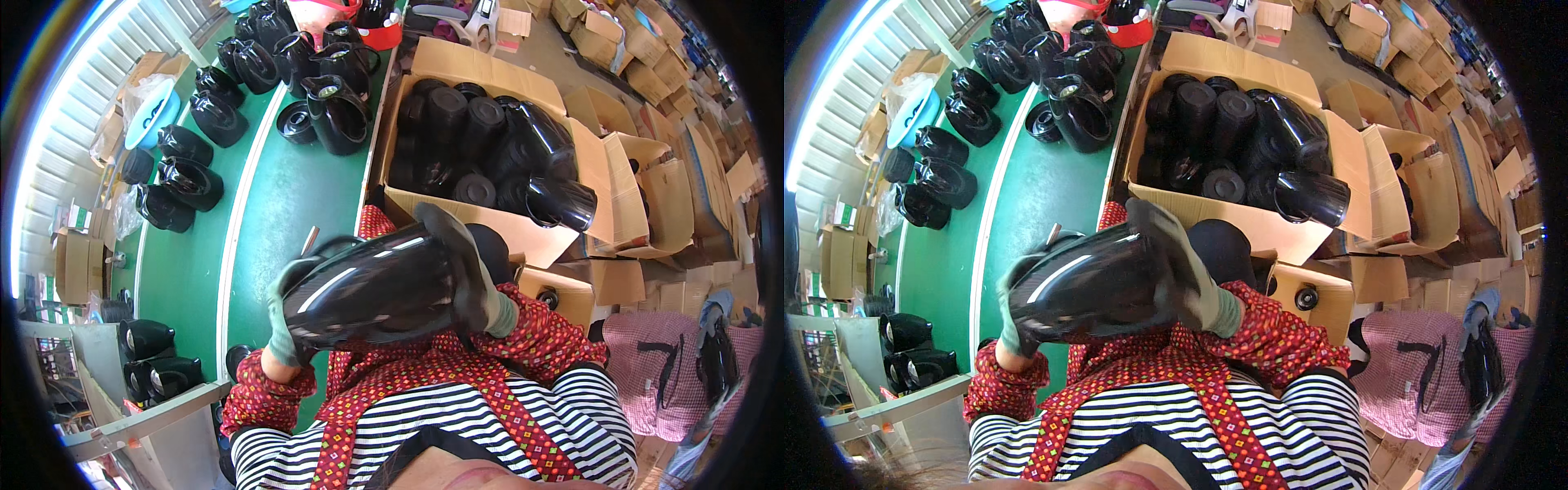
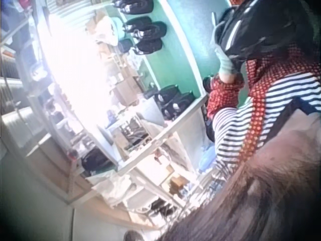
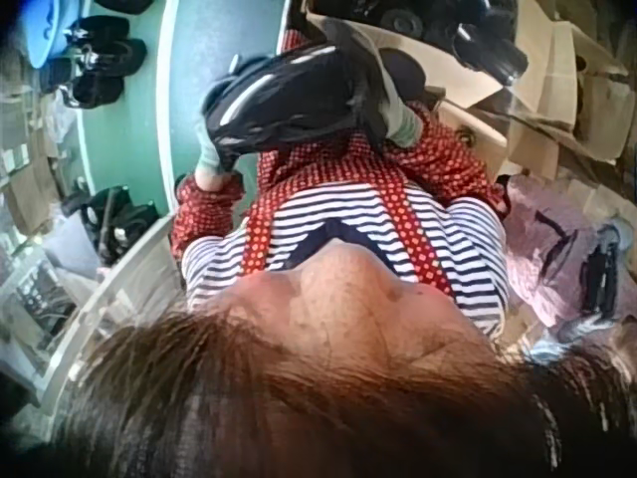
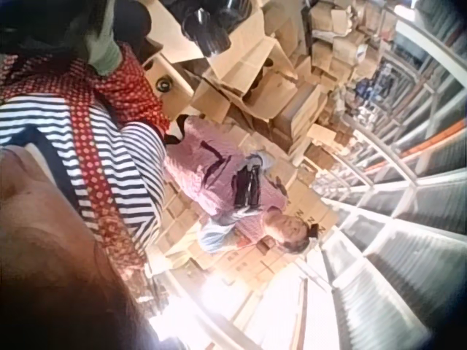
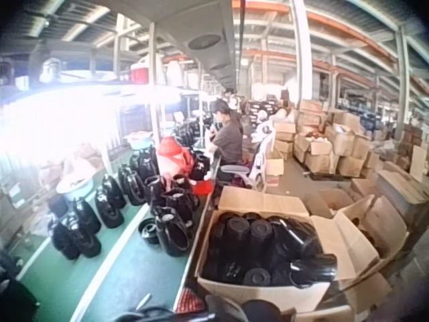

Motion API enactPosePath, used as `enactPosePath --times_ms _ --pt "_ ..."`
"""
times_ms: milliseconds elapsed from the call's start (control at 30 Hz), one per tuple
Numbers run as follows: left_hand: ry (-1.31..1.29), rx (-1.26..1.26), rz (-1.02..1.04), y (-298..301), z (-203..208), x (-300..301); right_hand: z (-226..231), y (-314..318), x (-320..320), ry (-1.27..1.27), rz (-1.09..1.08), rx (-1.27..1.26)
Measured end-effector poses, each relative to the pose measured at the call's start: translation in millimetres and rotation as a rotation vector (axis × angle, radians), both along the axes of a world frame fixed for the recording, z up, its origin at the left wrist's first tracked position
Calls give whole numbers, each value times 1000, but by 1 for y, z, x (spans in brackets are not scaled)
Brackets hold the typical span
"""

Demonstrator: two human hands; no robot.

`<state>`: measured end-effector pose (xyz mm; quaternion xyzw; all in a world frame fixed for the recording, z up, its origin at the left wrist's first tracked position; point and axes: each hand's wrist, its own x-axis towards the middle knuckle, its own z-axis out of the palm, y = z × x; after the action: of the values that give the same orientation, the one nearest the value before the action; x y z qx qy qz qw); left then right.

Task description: The person repeatedly picks up black kettle bodies and metal spouts from a green workbench, inserts the spouts into the kettle openings, and places the assembled units into a cardboard box. The process is repeated for multiple units throughout the clip.

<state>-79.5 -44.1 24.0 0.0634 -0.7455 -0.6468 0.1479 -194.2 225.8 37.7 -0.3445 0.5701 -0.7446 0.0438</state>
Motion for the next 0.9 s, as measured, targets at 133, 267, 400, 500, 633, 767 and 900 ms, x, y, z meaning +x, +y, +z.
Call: enactPosePath --times_ms 133,267,400,500,633,767,900 --pt "526 -890 -34 10 49 -11 3 8 -11 -956 294 -32" --pt "-76 292 -98 -3 15 -3 12 7 -10 -448 198 73" --pt "-456 1206 -392 17 -16 -11 -4 24 -22 587 150 178" --pt "-517 1355 -516 30 -29 -14 11 26 -16 628 162 187" --pt "-444 1042 -498 6 -115 -1 11 32 4 737 5 140" --pt "-187 409 -535 12 -104 -11 -5 48 3 603 -150 155" --pt "105 138 -307 30 -6 -31 -8 34 17 -77 -220 41"
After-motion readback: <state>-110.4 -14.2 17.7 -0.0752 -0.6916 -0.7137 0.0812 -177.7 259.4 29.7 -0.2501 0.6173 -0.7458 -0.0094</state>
